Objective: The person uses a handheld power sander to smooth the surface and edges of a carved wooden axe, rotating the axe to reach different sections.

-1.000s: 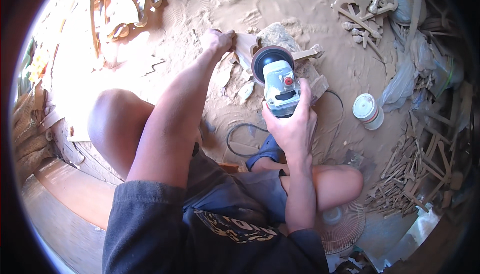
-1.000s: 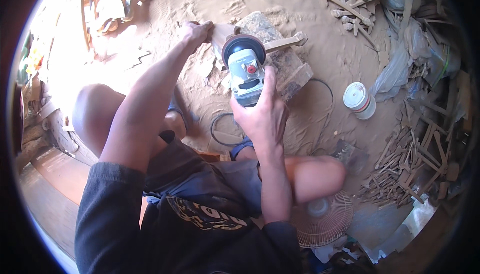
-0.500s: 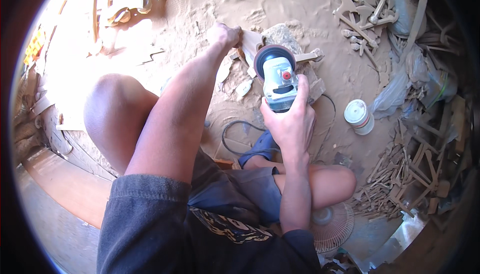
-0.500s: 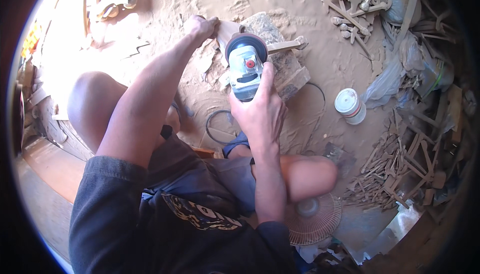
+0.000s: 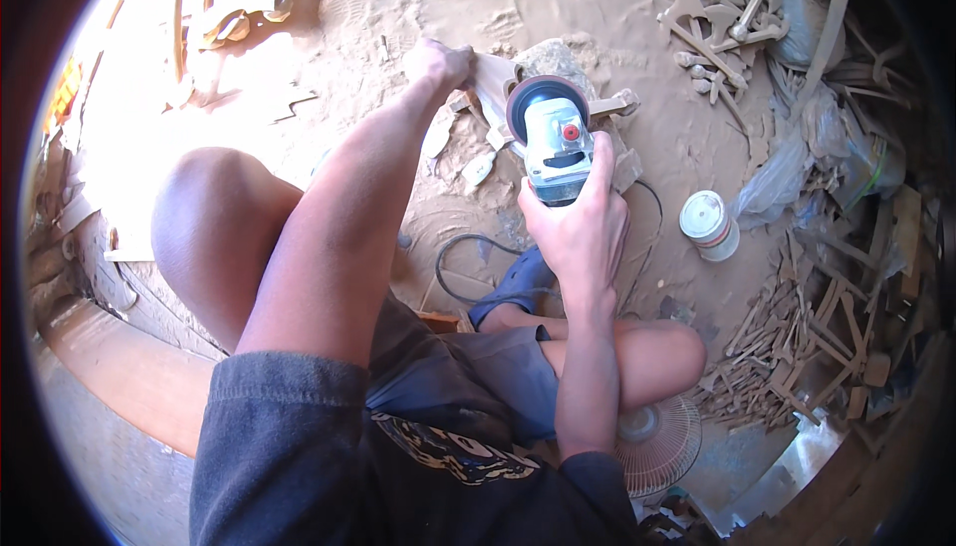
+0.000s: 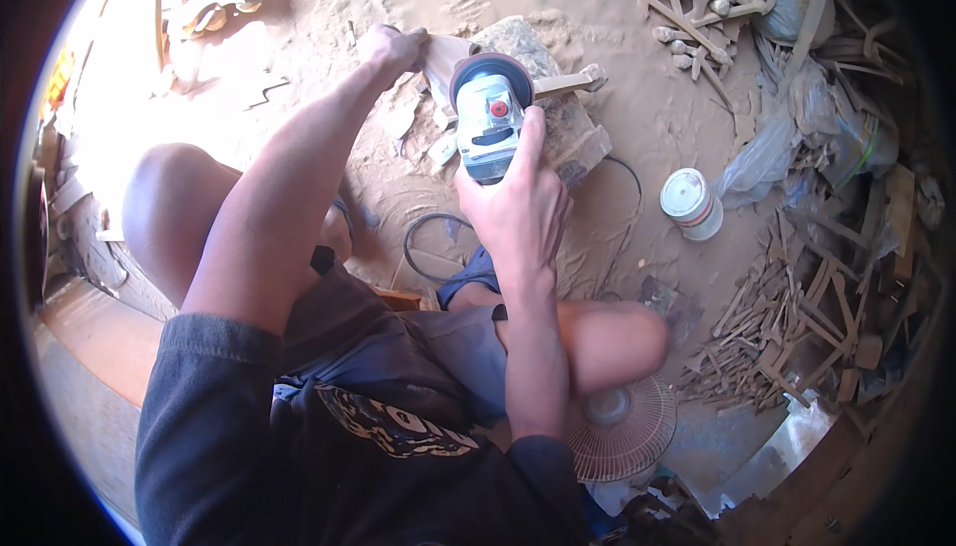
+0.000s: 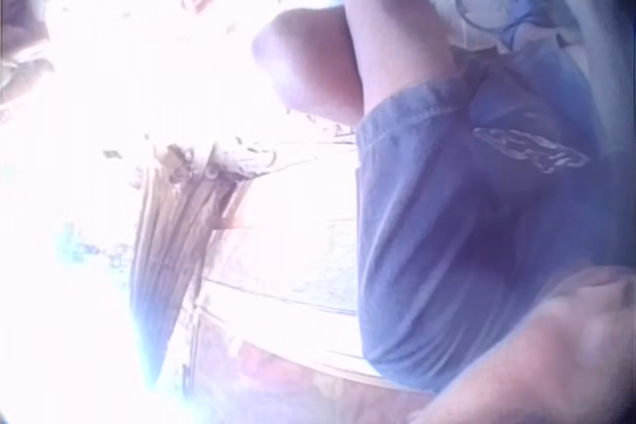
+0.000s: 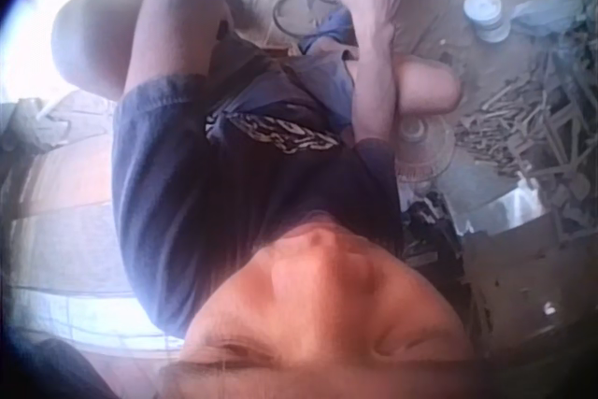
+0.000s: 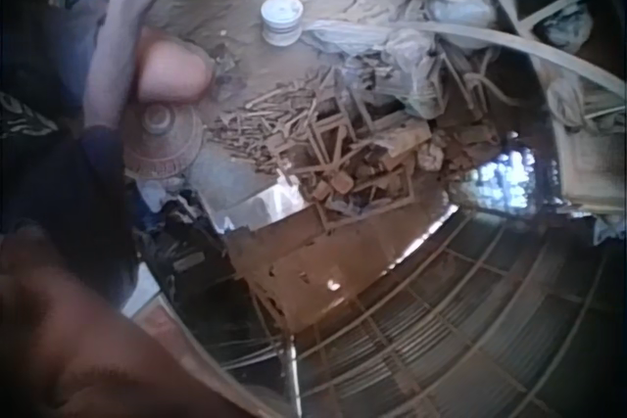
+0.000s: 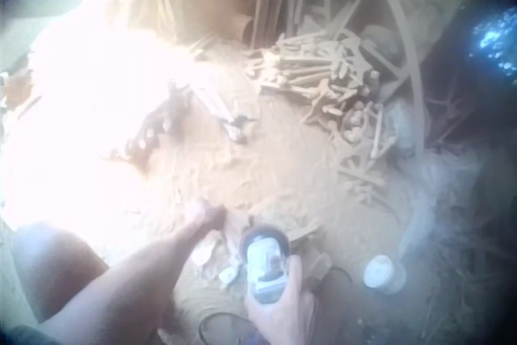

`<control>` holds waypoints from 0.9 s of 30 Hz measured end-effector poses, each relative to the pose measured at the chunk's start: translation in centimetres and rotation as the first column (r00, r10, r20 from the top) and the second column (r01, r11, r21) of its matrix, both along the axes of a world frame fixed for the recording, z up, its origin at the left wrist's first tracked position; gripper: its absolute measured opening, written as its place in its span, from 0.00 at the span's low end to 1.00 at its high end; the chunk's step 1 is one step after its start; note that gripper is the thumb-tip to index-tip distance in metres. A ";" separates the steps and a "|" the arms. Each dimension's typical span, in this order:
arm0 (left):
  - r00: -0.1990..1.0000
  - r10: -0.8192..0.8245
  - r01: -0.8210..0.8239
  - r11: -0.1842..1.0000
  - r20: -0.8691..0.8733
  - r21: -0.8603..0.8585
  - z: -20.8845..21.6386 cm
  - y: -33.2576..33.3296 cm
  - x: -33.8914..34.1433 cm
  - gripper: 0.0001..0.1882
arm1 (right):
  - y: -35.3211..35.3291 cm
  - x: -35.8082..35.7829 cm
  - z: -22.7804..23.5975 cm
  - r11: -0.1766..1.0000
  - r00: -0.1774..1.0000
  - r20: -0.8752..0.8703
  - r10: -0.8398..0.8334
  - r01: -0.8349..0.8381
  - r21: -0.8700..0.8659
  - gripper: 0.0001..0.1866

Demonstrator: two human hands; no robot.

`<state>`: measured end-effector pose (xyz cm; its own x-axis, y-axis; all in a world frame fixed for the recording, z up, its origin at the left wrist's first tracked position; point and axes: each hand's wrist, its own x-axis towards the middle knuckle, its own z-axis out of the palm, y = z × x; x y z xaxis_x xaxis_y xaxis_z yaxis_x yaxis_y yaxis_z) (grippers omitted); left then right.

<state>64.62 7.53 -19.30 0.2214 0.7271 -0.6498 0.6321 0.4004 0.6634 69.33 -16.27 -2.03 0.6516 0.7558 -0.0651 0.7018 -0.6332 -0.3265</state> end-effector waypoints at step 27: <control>0.998 0.010 -0.012 1.000 -0.068 -0.020 0.5 0.2 0.6 0.20 | 0.7 4.2 -0.6 0.992 0.992 -0.123 -0.038 0.052 0.111 0.44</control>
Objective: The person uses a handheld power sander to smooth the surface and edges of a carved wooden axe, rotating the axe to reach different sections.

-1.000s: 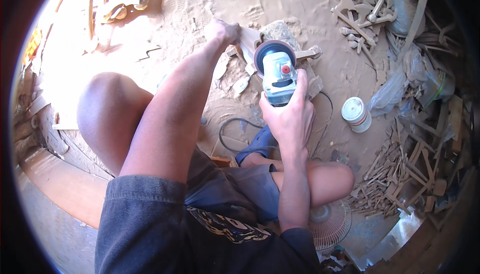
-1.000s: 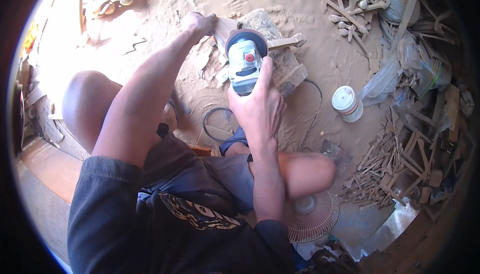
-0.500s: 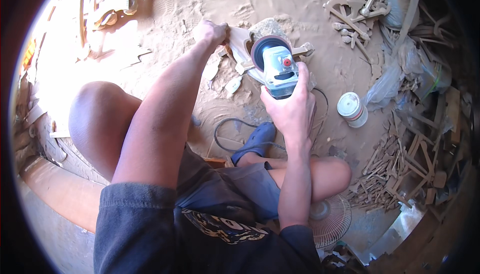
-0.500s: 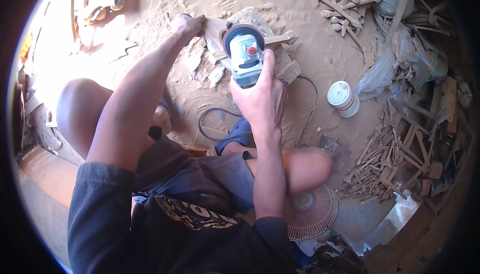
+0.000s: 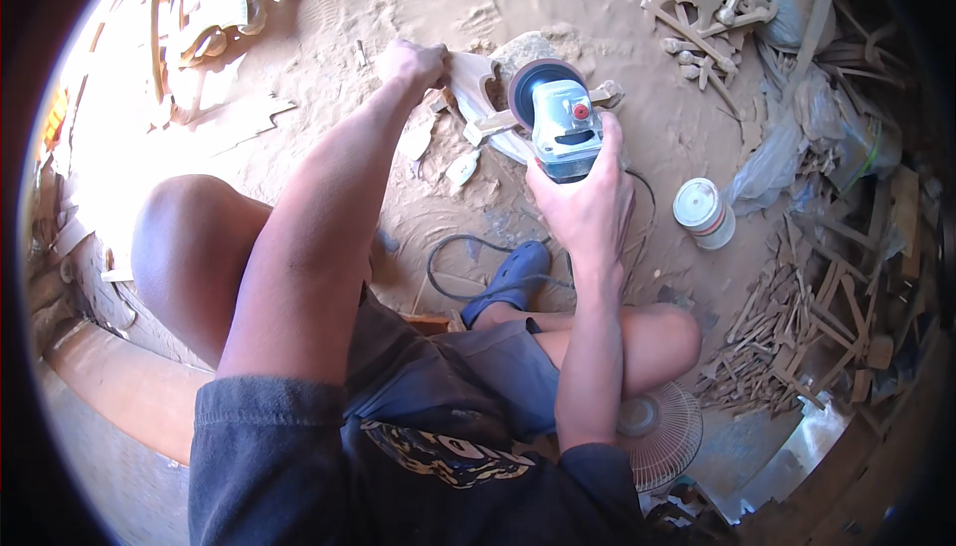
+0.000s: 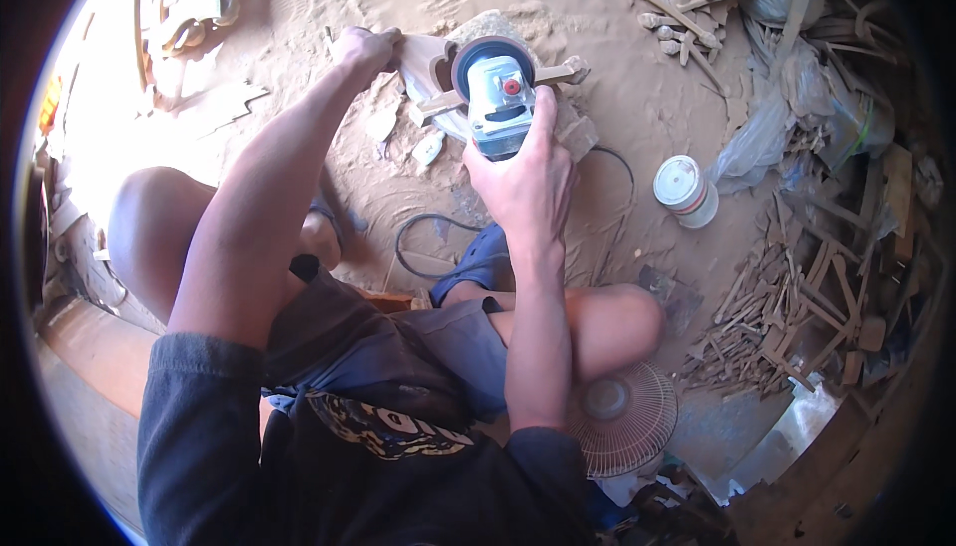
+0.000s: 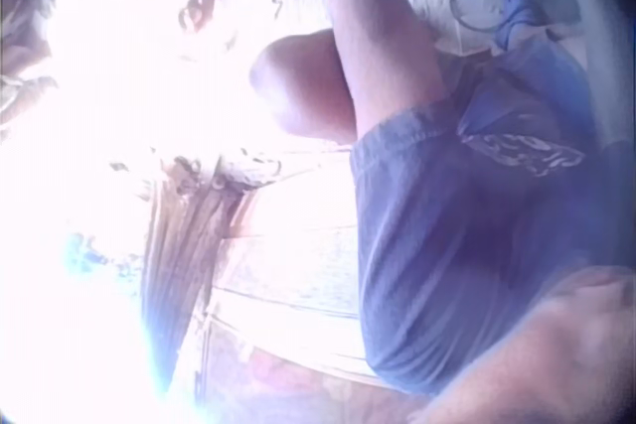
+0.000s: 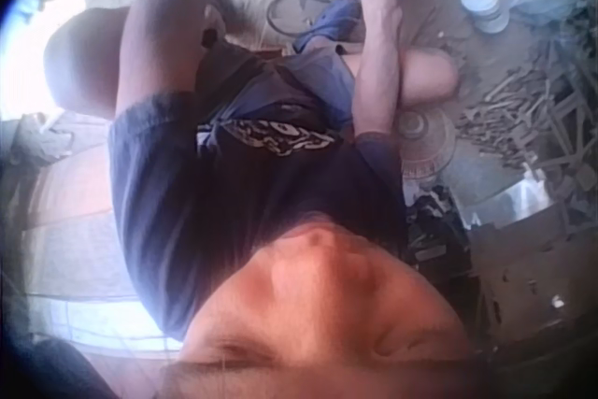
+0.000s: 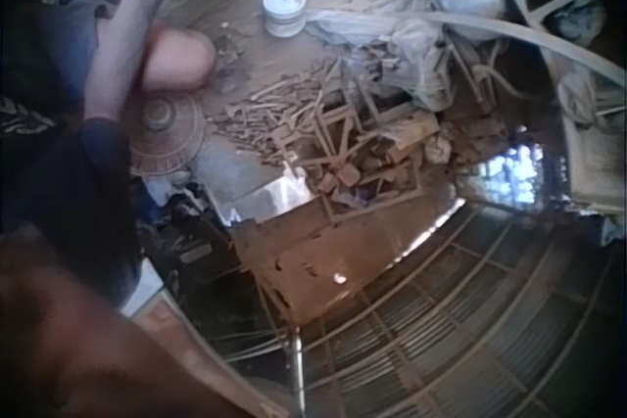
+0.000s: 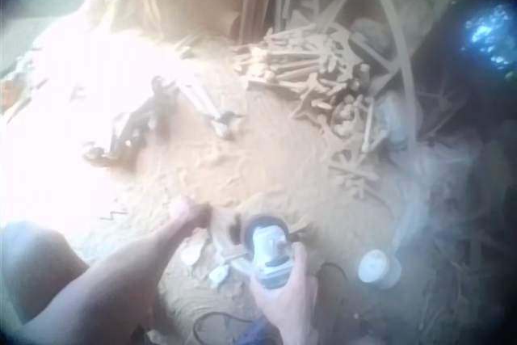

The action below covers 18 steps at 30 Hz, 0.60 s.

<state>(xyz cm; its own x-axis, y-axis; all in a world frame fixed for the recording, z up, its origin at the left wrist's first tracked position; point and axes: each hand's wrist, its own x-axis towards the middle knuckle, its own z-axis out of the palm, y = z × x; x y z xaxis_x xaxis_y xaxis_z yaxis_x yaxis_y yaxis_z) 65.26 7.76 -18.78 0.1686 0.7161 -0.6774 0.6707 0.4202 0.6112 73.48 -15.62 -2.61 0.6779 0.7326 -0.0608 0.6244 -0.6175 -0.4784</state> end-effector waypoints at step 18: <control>0.993 -0.006 0.003 1.000 -0.119 -0.021 -0.2 0.3 0.4 0.20 | -0.6 2.9 -1.9 0.987 0.984 -0.148 -0.099 0.116 0.111 0.46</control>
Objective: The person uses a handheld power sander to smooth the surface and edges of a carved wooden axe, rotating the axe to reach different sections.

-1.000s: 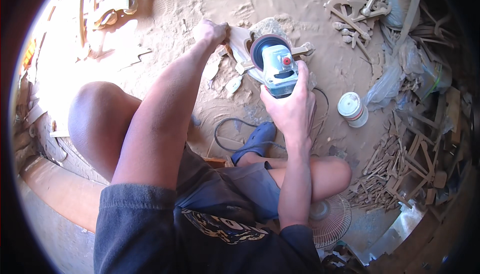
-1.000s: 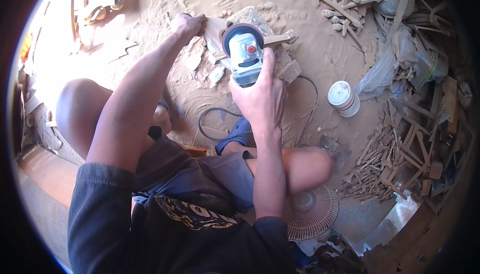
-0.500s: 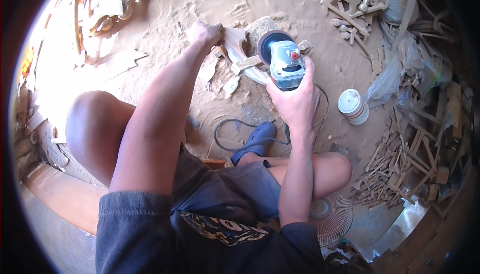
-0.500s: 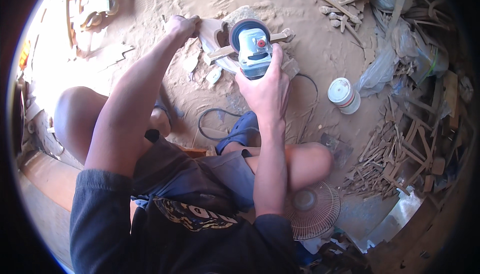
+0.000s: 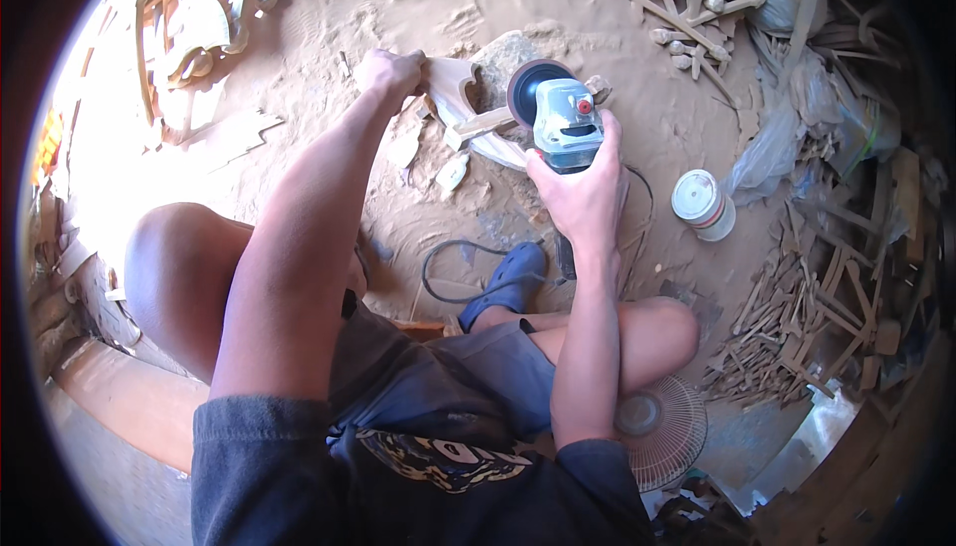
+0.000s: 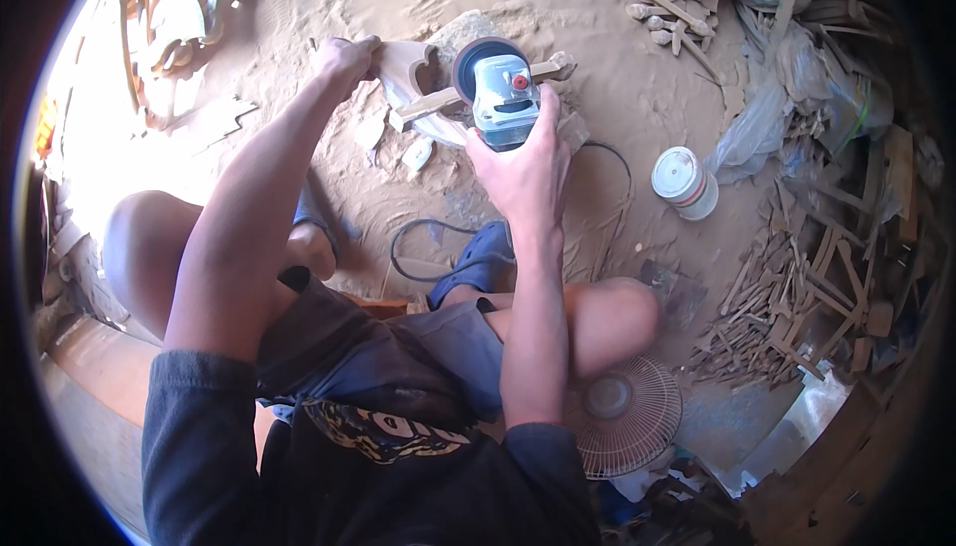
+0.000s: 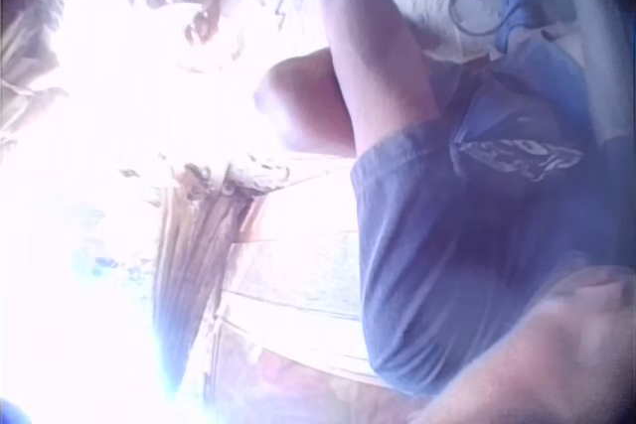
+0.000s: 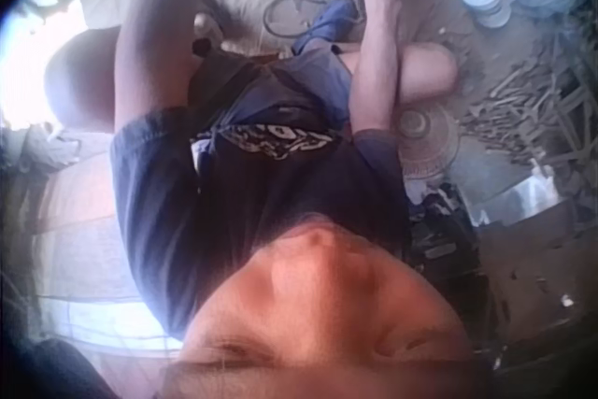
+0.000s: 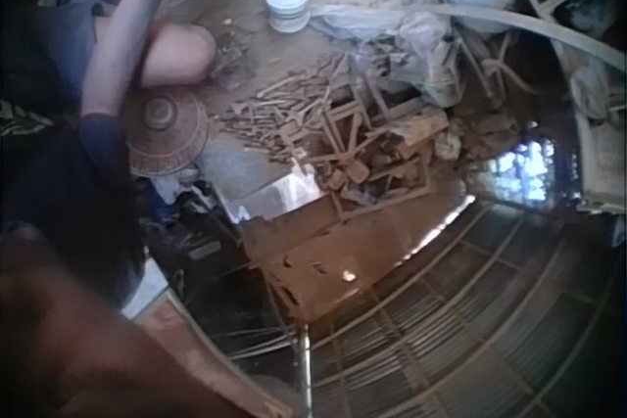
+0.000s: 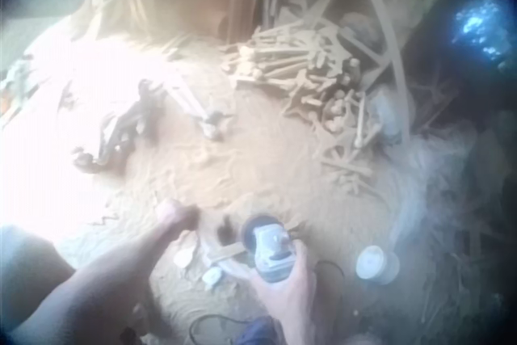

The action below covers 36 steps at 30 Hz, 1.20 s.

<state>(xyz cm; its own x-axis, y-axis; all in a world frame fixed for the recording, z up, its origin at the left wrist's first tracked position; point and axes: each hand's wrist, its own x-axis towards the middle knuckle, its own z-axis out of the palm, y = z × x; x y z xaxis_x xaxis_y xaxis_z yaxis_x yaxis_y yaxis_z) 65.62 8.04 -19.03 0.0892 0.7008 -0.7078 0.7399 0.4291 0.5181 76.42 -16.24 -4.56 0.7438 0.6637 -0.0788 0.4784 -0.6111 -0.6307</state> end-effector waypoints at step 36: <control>0.979 0.048 -0.063 0.995 0.197 0.073 -1.8 -0.6 -0.6 0.24 | -2.2 4.6 -4.7 0.993 0.988 0.095 -0.121 0.121 -0.002 0.50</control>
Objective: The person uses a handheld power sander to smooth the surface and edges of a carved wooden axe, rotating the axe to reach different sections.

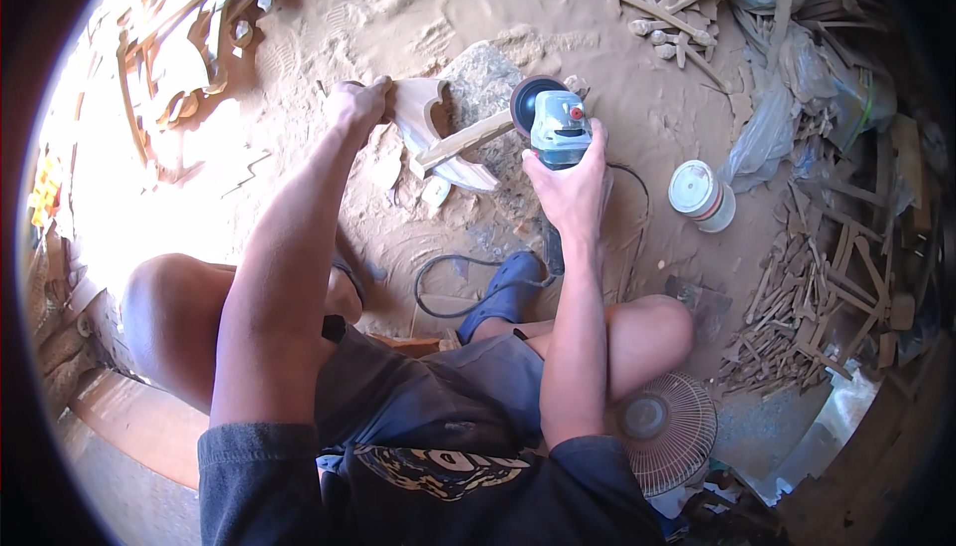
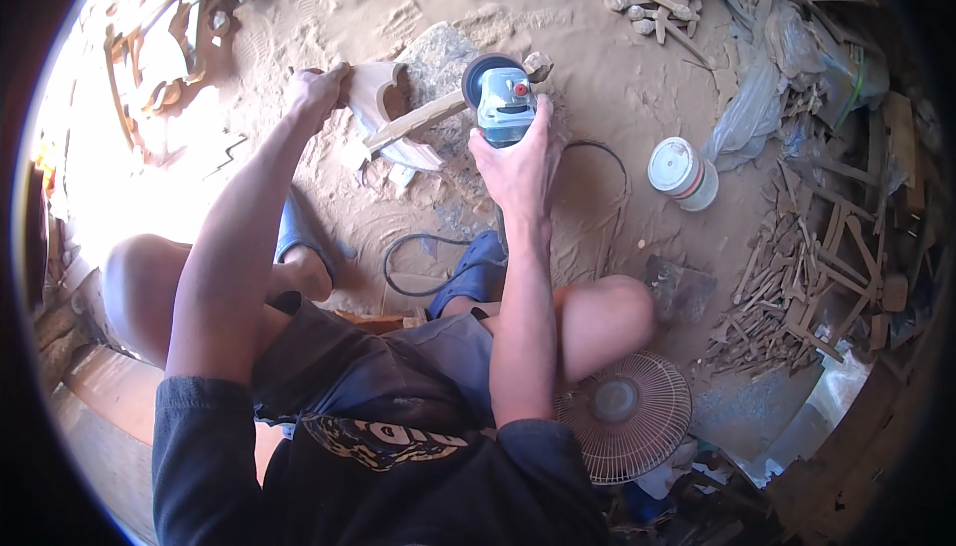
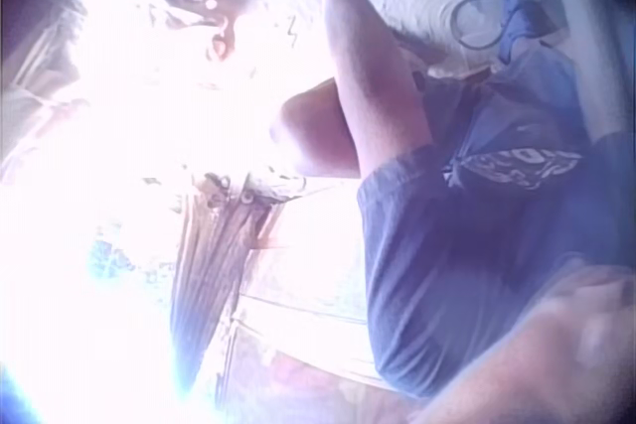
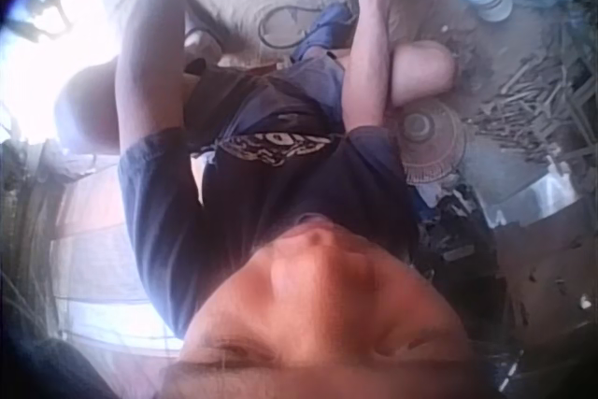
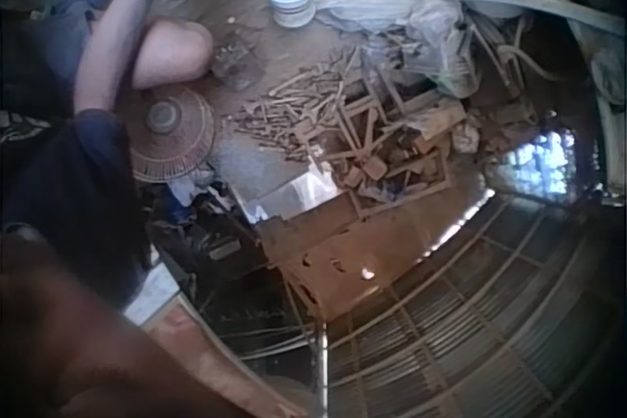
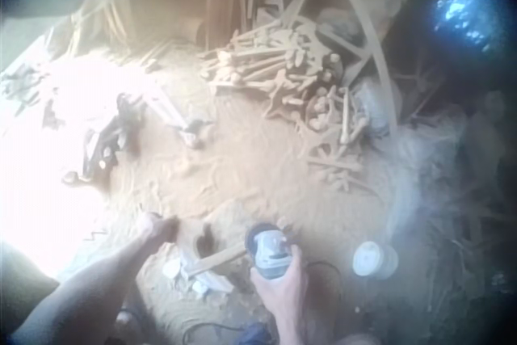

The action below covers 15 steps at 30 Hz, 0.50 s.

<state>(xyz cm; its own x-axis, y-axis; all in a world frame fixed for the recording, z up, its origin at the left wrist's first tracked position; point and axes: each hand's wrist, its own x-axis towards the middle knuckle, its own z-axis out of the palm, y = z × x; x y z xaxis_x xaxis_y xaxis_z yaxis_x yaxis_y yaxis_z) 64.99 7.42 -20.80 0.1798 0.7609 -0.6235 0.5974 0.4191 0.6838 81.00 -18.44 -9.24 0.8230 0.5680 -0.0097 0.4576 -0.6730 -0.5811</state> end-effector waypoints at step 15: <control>0.999 -0.049 0.049 0.990 -0.003 0.130 -1.6 0.3 -1.1 0.26 | -1.3 0.3 3.1 0.977 0.977 0.043 -0.208 0.210 -0.035 0.49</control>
<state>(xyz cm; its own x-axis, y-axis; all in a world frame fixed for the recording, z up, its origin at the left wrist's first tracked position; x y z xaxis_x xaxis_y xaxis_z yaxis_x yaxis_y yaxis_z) 63.92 7.77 -22.40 0.2186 0.8259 -0.5196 0.6149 0.2969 0.7306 81.29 -19.76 -6.18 0.9237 0.3831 0.0062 0.3263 -0.7781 -0.5367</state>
